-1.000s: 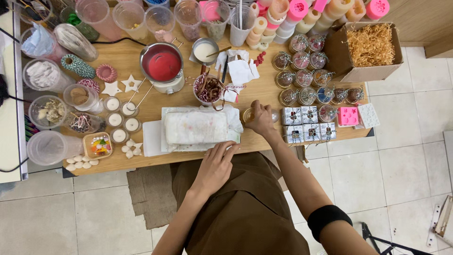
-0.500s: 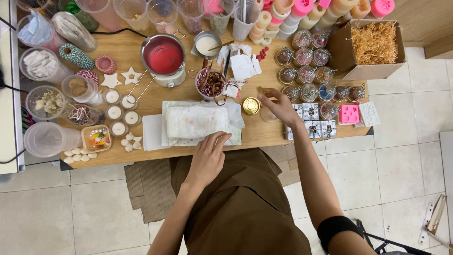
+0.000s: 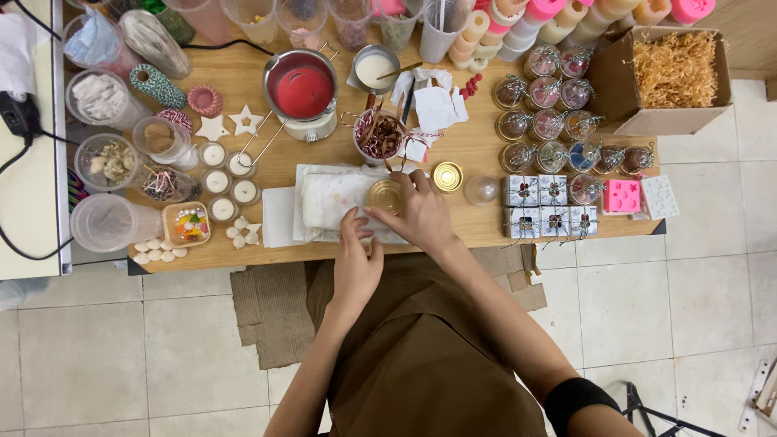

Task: The person decorates a small candle container by placing dried botanicals and ornaments inside, untangles a piece of twine, and presses decorative elements into the wax surface.

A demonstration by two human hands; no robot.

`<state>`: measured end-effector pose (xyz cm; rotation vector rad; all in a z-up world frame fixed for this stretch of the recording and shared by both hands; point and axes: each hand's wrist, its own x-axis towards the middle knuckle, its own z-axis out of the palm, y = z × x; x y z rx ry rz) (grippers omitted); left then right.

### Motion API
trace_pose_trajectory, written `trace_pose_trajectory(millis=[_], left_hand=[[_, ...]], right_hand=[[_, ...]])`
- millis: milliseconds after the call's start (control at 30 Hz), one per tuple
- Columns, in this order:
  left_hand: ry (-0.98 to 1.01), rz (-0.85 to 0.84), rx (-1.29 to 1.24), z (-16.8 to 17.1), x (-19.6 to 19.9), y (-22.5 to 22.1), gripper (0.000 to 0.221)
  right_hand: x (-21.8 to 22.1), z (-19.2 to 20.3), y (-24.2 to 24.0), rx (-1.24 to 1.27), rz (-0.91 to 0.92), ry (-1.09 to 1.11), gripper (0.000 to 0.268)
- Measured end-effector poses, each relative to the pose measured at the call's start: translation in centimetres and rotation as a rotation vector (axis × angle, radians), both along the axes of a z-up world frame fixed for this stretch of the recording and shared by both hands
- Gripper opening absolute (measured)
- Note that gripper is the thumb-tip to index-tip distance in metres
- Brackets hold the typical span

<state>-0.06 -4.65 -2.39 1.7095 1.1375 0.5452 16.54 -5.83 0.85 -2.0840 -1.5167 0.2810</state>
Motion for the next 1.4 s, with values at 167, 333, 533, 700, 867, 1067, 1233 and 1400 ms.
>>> trace_pose_trajectory(millis=[167, 333, 533, 700, 867, 1067, 1233, 1400], left_hand=[[-0.247, 0.088, -0.255, -1.1, 0.8, 0.3, 0.066], [-0.222, 0.065, -0.164, -0.5, 0.4, 1.6, 0.066], [-0.119, 0.136, -0.067, 1.6, 0.6, 2.0, 0.064], [-0.106, 0.163, 0.141, 4.8, 1.2, 0.8, 0.060], [-0.172, 0.089, 0.186, 6.7, 3.6, 0.4, 0.052], [-0.199, -0.112, 0.172, 7.5, 7.3, -0.5, 0.051], [-0.188, -0.253, 0.097, 6.9, 10.3, -0.5, 0.052], [-0.204, -0.273, 0.084, 4.5, 11.5, -0.2, 0.051]], right_hand=[[-1.3, -1.2, -0.6, 0.023, -0.131, 0.219, 0.051], [-0.7, -1.9, -1.6, -0.058, -0.149, 0.425, 0.045], [0.1, -1.7, -2.1, -0.049, -0.140, 0.426, 0.043], [4.4, 0.5, -3.5, -0.129, -0.194, 0.488, 0.045], [13.2, 0.7, -5.5, -0.100, -0.327, 0.376, 0.037], [28.0, -1.0, -9.9, 0.182, -0.545, 0.173, 0.029], [42.0, -4.6, -12.3, 0.220, -0.762, -0.044, 0.040], [50.4, -7.6, -12.9, 0.266, -0.911, -0.118, 0.027]])
